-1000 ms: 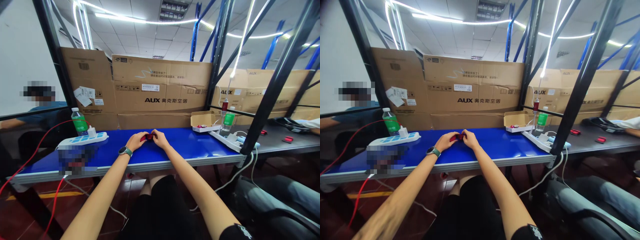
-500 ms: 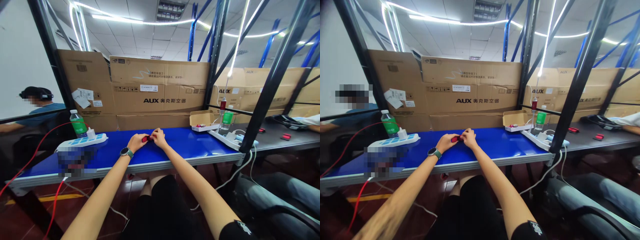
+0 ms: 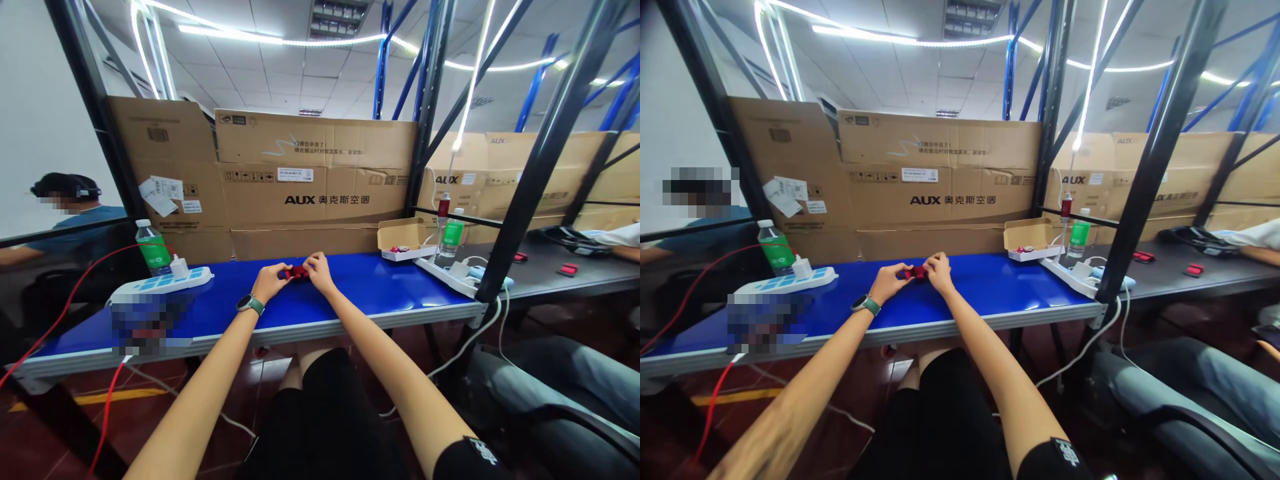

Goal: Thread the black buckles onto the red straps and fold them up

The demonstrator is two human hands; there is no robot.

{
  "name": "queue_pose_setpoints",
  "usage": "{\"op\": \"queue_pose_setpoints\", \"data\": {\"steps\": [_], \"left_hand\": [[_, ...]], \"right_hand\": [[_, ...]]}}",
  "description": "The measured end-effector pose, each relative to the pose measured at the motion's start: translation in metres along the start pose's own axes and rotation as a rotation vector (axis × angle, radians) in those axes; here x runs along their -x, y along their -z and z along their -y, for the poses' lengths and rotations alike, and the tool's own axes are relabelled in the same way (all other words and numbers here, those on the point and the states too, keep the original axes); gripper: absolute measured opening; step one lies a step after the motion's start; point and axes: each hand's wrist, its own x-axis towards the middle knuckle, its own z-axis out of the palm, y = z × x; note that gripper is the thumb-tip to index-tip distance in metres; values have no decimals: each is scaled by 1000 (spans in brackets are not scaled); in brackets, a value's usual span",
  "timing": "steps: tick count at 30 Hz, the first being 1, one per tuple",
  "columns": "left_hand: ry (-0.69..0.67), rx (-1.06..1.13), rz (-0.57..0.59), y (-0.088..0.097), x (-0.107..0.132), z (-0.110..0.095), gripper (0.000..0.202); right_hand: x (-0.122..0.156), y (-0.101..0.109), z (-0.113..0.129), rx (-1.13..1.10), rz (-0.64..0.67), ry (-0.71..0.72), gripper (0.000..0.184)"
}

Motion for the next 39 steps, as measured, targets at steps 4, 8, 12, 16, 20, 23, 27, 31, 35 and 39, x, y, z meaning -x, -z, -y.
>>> {"op": "queue_pose_setpoints", "data": {"steps": [4,8,12,16,20,23,27,31,35,39], "left_hand": [[26,-15,-35,1,0,2,27],[33,-23,-41,3,2,8,30],[-37,-28,-29,2,3,16,36],[-33,7,-60,-1,1,20,39],[81,186,28,-4,1,21,43],[130,259,105,-5,2,19,45],[152,194,116,-6,2,13,38],[235,262,33,-9,2,12,35],[312,392,71,-13,3,14,32],[323,369,95,-12,2,15,28]], "right_hand": [[-8,0,-8,-104,-24,-51,27],[-6,7,-13,-152,-122,-177,34],[6,18,-3,51,-372,-423,57],[18,16,12,290,-152,-9,51],[23,0,17,350,288,292,46],[22,-6,13,374,306,282,38],[21,-3,12,371,281,259,31],[23,2,19,407,258,270,31],[26,5,26,463,259,312,35],[25,8,32,551,268,389,30]]}}
